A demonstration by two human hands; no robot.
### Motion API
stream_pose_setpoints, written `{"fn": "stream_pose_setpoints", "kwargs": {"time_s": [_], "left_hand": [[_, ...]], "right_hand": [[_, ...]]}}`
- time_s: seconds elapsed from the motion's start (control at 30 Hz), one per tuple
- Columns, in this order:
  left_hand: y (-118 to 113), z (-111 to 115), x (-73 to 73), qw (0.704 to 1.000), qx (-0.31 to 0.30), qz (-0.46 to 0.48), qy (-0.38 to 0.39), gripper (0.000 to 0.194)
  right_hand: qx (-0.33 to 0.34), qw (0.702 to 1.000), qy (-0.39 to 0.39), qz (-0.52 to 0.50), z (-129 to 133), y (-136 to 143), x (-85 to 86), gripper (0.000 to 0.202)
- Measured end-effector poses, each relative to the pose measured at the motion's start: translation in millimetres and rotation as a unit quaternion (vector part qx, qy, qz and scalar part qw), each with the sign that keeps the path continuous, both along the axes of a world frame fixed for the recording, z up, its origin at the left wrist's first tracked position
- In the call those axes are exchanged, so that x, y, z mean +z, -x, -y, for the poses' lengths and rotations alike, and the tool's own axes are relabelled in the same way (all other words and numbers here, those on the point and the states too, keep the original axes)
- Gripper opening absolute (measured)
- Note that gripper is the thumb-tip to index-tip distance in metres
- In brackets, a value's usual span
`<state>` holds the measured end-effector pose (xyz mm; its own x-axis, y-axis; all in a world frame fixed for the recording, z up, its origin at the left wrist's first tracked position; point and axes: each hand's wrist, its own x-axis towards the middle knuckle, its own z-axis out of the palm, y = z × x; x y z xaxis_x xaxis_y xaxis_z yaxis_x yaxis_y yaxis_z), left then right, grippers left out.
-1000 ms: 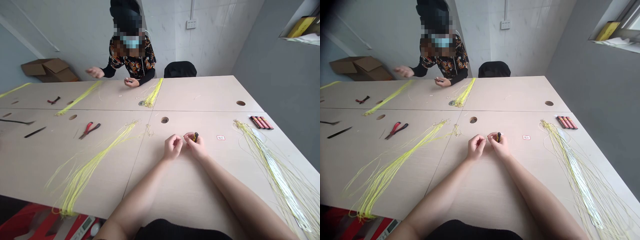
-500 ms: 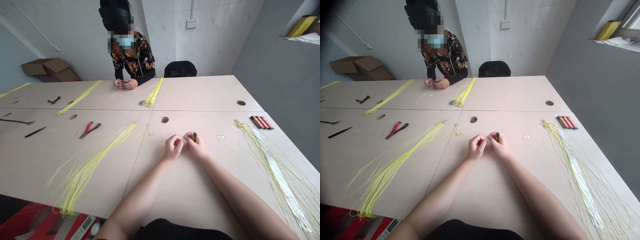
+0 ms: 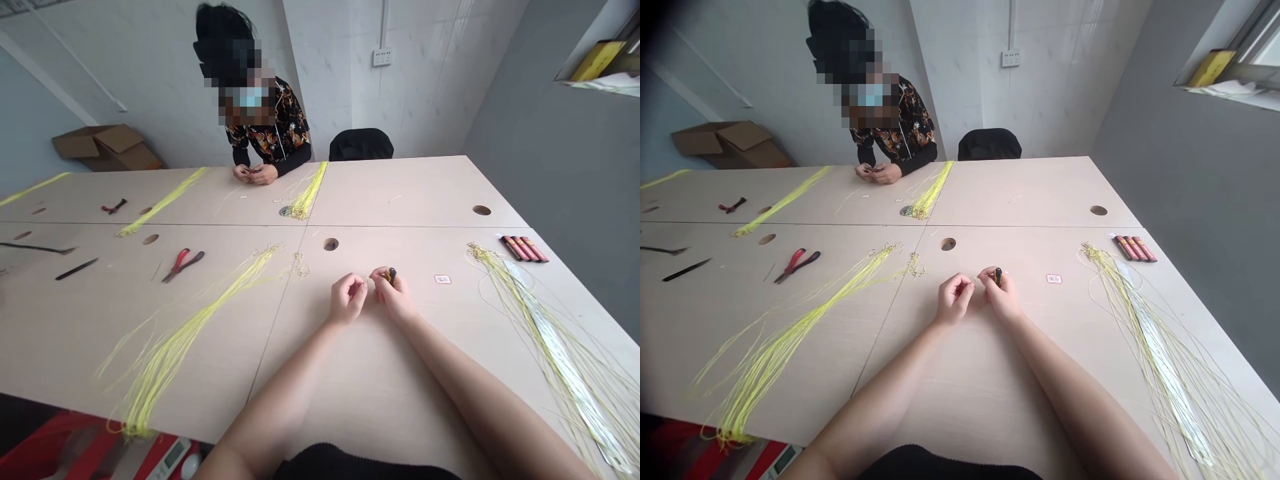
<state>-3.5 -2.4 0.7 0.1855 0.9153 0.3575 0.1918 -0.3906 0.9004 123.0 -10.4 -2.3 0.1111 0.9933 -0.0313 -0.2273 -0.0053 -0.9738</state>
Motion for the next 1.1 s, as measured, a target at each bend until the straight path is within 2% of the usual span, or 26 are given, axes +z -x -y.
{"fn": "stream_pose_setpoints", "kwargs": {"time_s": [1.1], "left_hand": [[-1.5, -0.6, 2.0, 1.0, 0.001, -0.002, 0.008, 0.025]], "right_hand": [[0.038, 0.999, -0.002, 0.03, -1.1, -3.9, -5.6, 0.032]]}}
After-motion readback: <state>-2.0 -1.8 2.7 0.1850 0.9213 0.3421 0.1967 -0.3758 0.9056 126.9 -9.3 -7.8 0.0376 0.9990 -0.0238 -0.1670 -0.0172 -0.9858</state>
